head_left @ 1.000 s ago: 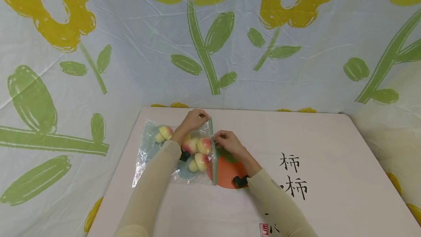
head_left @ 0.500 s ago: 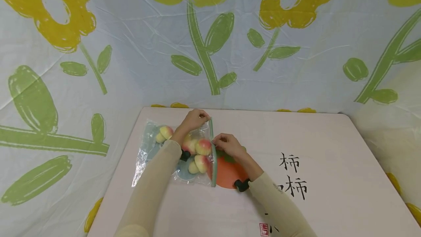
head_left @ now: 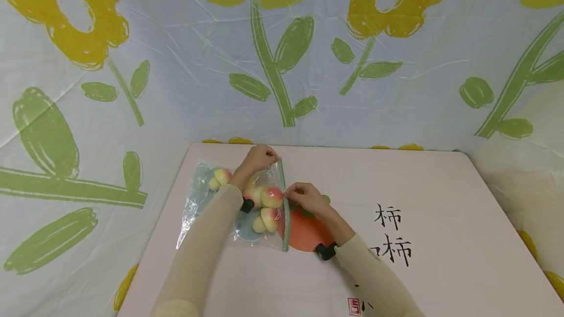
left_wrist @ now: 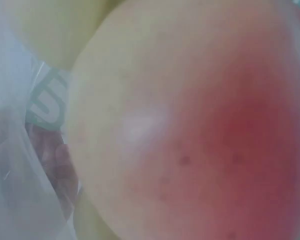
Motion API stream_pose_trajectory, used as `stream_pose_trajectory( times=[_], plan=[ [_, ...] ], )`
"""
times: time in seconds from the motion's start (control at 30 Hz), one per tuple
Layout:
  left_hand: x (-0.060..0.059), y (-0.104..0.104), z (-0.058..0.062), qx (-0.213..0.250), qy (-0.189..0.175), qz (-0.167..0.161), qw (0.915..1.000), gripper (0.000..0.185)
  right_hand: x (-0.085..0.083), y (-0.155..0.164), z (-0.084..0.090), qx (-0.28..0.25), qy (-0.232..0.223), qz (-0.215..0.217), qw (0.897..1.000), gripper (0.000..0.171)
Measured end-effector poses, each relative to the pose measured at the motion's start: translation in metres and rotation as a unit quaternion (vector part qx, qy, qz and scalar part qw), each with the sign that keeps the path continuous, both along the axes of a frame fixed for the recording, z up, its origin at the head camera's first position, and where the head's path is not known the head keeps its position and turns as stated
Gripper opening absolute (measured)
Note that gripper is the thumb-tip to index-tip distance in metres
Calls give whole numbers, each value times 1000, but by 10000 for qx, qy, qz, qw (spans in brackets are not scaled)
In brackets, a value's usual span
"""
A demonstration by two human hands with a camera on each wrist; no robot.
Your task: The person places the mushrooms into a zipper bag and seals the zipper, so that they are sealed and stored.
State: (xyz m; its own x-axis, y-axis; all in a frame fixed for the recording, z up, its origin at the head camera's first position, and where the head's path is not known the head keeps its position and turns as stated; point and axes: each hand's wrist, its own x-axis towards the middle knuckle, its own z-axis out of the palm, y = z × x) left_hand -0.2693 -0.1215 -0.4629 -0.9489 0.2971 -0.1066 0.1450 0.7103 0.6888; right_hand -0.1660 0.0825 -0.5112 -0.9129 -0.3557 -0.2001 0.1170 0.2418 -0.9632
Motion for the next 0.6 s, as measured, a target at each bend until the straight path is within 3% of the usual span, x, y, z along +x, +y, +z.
stream_pose_trajectory(
  times=[0.37,0.6],
  plan=[
    [1,0,6,-137,-59,-56,9999,20,10,1,7,138,3,180,9997,19],
    [2,0,7,-139,-22,21,9999,19,17,3,2,244,-35,264,9993,18]
  ],
)
